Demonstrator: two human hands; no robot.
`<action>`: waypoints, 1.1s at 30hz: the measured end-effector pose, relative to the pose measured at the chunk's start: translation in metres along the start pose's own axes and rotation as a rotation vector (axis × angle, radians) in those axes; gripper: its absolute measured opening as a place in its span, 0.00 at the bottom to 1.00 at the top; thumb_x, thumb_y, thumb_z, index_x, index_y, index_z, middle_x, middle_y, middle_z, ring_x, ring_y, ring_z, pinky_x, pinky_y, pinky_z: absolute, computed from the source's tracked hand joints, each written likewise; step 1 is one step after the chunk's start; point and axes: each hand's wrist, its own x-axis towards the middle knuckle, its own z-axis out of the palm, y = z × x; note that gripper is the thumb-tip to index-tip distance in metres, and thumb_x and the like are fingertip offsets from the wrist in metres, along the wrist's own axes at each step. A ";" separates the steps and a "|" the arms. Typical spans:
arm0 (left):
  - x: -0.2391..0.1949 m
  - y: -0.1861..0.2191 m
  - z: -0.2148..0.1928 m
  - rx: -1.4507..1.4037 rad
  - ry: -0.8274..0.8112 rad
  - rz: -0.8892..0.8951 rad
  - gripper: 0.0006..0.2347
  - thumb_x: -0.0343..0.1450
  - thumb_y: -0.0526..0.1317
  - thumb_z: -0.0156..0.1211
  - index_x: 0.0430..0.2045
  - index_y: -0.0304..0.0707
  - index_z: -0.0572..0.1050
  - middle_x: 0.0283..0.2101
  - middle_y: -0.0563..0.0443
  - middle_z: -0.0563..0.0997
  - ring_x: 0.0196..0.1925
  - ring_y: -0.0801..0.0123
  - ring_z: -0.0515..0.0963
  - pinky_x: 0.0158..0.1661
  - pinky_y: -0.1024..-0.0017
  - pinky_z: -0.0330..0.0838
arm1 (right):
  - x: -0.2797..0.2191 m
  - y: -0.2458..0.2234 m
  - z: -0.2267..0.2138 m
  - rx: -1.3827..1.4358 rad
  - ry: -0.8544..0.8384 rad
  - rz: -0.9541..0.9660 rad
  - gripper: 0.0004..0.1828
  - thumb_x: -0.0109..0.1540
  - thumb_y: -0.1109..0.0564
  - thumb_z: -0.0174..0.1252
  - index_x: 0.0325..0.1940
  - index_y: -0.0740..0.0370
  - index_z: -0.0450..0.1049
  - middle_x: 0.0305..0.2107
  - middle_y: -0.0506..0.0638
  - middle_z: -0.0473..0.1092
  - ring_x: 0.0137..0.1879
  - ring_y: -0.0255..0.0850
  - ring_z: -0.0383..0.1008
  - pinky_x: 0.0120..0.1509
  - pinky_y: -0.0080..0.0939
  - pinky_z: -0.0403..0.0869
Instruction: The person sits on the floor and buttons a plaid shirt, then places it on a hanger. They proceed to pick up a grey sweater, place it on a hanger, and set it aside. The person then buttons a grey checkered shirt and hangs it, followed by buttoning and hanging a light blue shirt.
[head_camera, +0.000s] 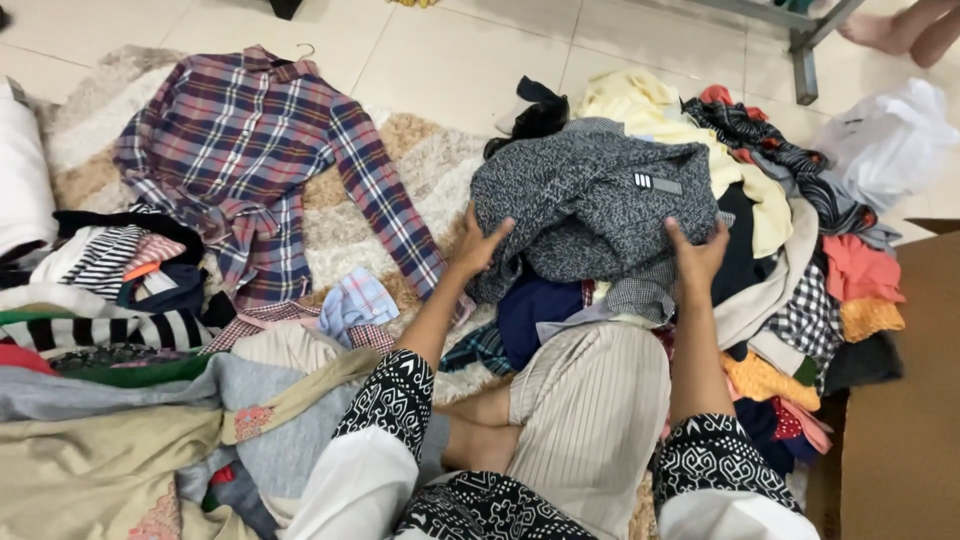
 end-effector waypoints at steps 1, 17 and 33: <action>0.019 -0.018 0.005 -0.001 0.001 0.001 0.51 0.64 0.79 0.51 0.75 0.57 0.37 0.76 0.27 0.40 0.41 0.48 0.86 0.45 0.59 0.84 | 0.017 0.022 0.004 0.000 0.000 -0.002 0.55 0.60 0.43 0.81 0.76 0.61 0.52 0.67 0.73 0.54 0.75 0.66 0.54 0.76 0.65 0.57; 0.033 -0.178 -0.018 0.184 0.312 -0.346 0.23 0.70 0.61 0.57 0.59 0.62 0.69 0.67 0.33 0.63 0.70 0.36 0.63 0.65 0.42 0.55 | -0.006 -0.021 0.017 -0.084 0.004 0.098 0.48 0.59 0.37 0.80 0.66 0.69 0.64 0.59 0.71 0.63 0.69 0.60 0.62 0.66 0.58 0.65; -0.065 -0.200 -0.092 0.249 0.085 0.017 0.18 0.71 0.40 0.59 0.55 0.33 0.77 0.50 0.27 0.82 0.57 0.31 0.77 0.57 0.42 0.68 | 0.000 0.027 0.015 -0.315 -0.098 0.207 0.59 0.60 0.18 0.65 0.76 0.64 0.58 0.68 0.72 0.57 0.75 0.65 0.55 0.76 0.67 0.57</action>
